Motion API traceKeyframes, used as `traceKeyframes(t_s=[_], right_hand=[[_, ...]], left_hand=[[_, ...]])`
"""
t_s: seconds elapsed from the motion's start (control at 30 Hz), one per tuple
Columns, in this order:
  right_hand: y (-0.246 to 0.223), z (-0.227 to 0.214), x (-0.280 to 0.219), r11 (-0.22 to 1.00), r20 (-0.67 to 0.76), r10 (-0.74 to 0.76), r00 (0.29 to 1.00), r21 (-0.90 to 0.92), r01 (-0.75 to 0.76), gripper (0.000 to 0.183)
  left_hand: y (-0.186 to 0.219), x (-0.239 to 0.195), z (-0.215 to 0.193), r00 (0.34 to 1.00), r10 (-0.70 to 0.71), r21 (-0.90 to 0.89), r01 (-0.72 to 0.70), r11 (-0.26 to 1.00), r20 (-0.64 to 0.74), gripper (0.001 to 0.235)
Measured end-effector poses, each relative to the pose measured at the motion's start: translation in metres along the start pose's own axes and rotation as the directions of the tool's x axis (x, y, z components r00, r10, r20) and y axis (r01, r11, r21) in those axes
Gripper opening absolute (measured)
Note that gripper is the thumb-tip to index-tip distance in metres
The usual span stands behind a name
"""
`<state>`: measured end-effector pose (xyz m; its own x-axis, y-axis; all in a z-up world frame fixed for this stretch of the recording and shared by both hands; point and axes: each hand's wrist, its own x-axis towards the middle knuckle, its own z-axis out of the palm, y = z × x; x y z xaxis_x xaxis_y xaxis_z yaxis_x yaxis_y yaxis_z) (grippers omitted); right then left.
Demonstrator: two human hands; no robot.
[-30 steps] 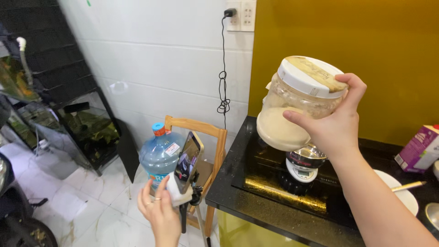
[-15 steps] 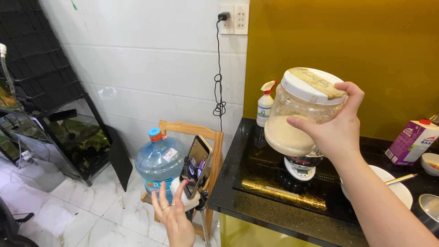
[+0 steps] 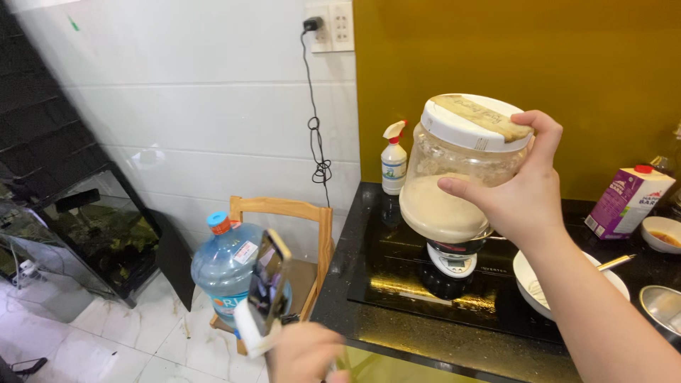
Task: The person pours a white granular substance from a jar into a pot on an induction cooktop, then cracks two eggs into a bowl and whisks them. The person also fills a small metal cup with water from the sink and adds it to the pot.
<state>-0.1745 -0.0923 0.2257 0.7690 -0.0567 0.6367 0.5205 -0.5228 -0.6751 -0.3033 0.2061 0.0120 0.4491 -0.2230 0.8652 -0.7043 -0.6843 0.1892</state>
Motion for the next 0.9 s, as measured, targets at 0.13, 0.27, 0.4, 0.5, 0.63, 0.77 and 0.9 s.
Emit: traceKeyframes(t_s=[0.13,0.27,0.4,0.5,0.63,0.77,0.9], right_hand=[[0.020,-0.021,0.013,0.994,0.006,-0.109,0.994,0.013,0.109,0.100],[0.051,-0.030,0.033,0.985,-0.004,-0.135,0.991,0.108,0.134,0.100],[0.086,-0.014,0.049,0.918,0.022,-0.218,0.976,0.345,0.197,0.100],[0.117,-0.010,0.056,0.930,0.104,-0.137,0.985,0.356,0.092,0.097],[0.164,-0.034,0.097,0.961,0.445,0.113,0.888,0.179,-0.212,0.078],[0.183,-0.028,0.123,0.959,0.549,0.236,0.802,0.003,-0.284,0.092],[0.192,-0.029,0.127,0.970,0.574,-0.240,0.783,0.112,0.215,0.100]], left_hand=[[0.053,0.033,0.107,0.856,-0.494,-0.391,0.510,0.766,0.149,0.032],[0.035,0.125,0.185,0.470,-0.658,-0.737,0.647,-0.197,0.588,0.076],[0.034,0.207,0.215,0.624,-0.511,-0.785,0.303,-0.540,0.592,0.099],[0.022,0.233,0.231,0.573,-0.583,-0.798,0.238,-0.553,0.575,0.101],[-0.012,0.214,0.266,0.559,-0.622,-0.832,0.283,-0.478,0.548,0.091],[-0.040,0.185,0.296,0.567,-0.680,-0.884,0.338,-0.323,0.465,0.076],[-0.058,0.190,0.296,0.457,-0.691,-0.827,0.356,-0.435,0.560,0.078]])
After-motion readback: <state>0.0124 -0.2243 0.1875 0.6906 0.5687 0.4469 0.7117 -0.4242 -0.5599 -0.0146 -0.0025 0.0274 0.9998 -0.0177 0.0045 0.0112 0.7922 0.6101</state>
